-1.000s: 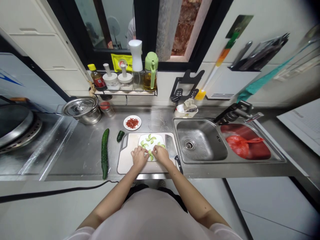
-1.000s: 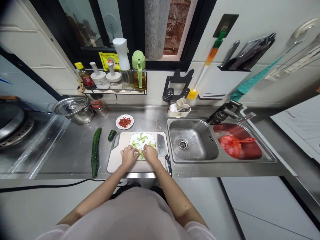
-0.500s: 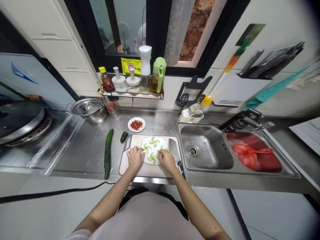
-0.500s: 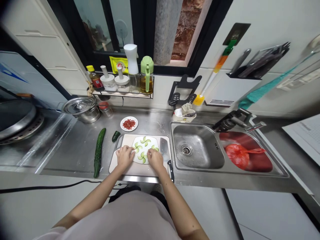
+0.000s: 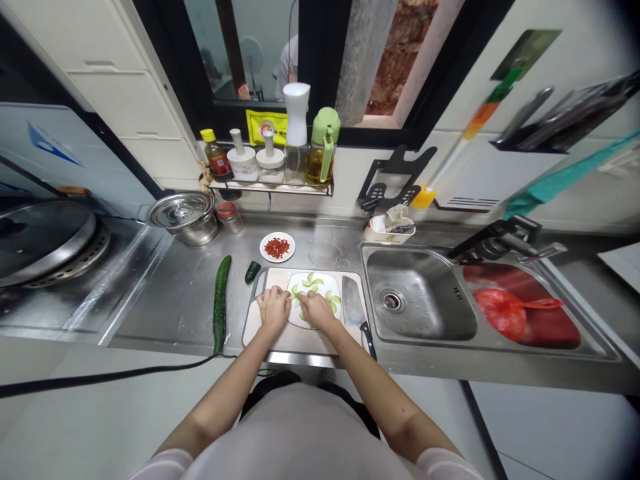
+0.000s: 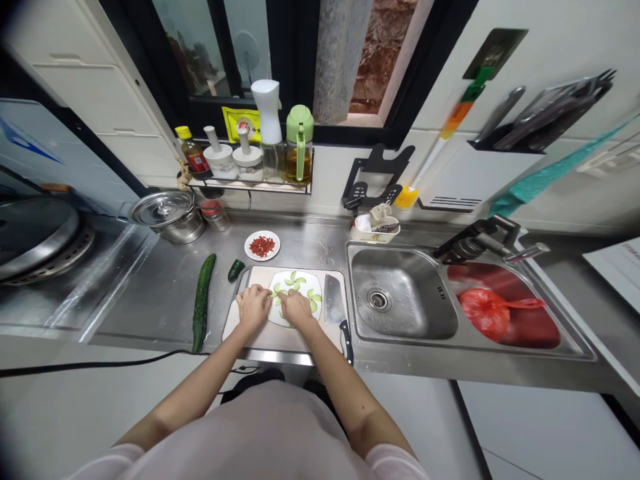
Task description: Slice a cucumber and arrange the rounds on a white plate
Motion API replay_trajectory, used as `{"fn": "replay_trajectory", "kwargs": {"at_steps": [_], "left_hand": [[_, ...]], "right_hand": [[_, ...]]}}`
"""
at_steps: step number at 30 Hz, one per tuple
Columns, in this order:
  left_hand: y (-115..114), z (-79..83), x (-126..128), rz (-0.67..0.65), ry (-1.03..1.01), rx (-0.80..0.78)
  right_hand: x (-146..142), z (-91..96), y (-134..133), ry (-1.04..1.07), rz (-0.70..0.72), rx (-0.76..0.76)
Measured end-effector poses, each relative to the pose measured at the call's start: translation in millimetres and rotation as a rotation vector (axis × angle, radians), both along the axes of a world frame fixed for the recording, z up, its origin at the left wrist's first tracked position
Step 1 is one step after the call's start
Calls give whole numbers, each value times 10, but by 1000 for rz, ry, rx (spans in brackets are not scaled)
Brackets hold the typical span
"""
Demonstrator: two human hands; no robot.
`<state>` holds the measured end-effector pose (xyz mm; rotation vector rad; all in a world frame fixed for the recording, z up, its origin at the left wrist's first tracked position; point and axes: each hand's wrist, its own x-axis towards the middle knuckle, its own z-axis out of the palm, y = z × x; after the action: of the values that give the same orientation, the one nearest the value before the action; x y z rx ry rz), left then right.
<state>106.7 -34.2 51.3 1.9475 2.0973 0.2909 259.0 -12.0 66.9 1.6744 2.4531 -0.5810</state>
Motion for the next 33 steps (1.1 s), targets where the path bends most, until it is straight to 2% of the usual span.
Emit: {"fn": "replay_trajectory", "kwargs": {"at_steps": [6,10,13,16,19,21,24,30,33], "left_hand": [[37,-20,15,16,-2,-25],[35,-3,39,63,-51,-22],[23,49,31,143,-133,53],[0,128,-3,237,-209,150],[-39,194,-36,281,-261,183],[-70,209,-41,285,-286,189],[-115,192,-17,292,-320,183],[-152,130,73,262,-380,187],[-159,114,110,235,-417,206]], "right_hand": [[-18,-24,5,1,-5,-10],[-14,29,25,15,-2,-18],[52,166,90,96,-58,18],[189,375,197,241,-168,141],[342,572,336,350,-262,260],[408,649,454,378,-290,293],[401,656,692,381,-276,299],[49,420,1405,223,-131,206],[-180,293,1786,130,-4,164]]}}
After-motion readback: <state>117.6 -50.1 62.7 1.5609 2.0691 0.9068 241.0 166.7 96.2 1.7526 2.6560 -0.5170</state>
